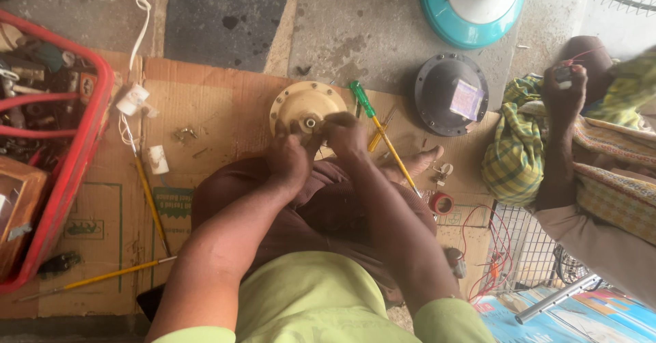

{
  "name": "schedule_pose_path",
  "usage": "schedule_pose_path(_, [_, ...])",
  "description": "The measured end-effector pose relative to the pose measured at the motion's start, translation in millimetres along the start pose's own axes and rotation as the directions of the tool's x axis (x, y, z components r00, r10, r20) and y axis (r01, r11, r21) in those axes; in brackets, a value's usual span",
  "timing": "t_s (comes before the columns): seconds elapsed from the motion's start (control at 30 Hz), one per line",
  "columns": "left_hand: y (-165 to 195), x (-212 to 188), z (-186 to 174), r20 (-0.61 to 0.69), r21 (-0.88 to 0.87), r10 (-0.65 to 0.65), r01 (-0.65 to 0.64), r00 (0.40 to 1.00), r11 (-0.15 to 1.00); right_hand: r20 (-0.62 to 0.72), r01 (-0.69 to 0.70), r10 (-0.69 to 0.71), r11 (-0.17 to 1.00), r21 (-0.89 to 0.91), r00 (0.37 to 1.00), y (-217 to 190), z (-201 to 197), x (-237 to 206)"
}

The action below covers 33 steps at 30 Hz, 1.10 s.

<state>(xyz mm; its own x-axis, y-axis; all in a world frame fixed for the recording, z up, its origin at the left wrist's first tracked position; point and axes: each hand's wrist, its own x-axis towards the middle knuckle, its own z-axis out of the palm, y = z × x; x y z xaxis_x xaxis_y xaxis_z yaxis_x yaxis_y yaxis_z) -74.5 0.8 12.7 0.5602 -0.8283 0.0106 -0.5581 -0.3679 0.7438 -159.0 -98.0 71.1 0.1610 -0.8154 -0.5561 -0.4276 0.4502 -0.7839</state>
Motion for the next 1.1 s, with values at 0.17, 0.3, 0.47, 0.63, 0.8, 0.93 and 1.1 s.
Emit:
schedule_pose_path(0.17, [-8,-7,-3,0.065,0.125,0.084,-0.091,0.994,0.988,0.069,-0.325,0.338,0.8,0.505,0.939,-6,7,-17])
schedule_pose_path(0.3, [-9,-10,-8,0.059,0.17,0.115,-0.123,0.992,0.978,-0.066,-0.212,0.285,0.831,0.514,0.956,-13,11,-31])
schedule_pose_path(0.47, [-4,-8,-15,0.08,0.138,0.074,-0.084,0.994,0.987,-0.173,-0.197,0.191,0.98,-0.018,0.966,-18,16,-32])
schedule_pose_path(0.63, [-5,-8,-16,0.081,0.148,0.078,-0.09,0.994,0.985,-0.135,0.001,-0.051,0.94,-0.341,0.989,-29,13,-21])
schedule_pose_path(0.8, [-5,-9,-16,0.122,0.173,0.08,-0.1,0.989,0.98,0.214,0.122,0.059,0.663,-0.738,0.975,-44,4,-2])
schedule_pose_path(0.93, [-3,-10,-17,0.098,0.157,0.057,-0.071,0.994,0.985,0.081,0.052,-0.011,0.851,-0.523,0.997,-35,8,-2])
schedule_pose_path(1.1, [-3,-13,-16,0.065,0.161,0.07,-0.08,0.995,0.984,-0.23,-0.134,0.115,0.988,-0.072,0.966,-2,21,-31])
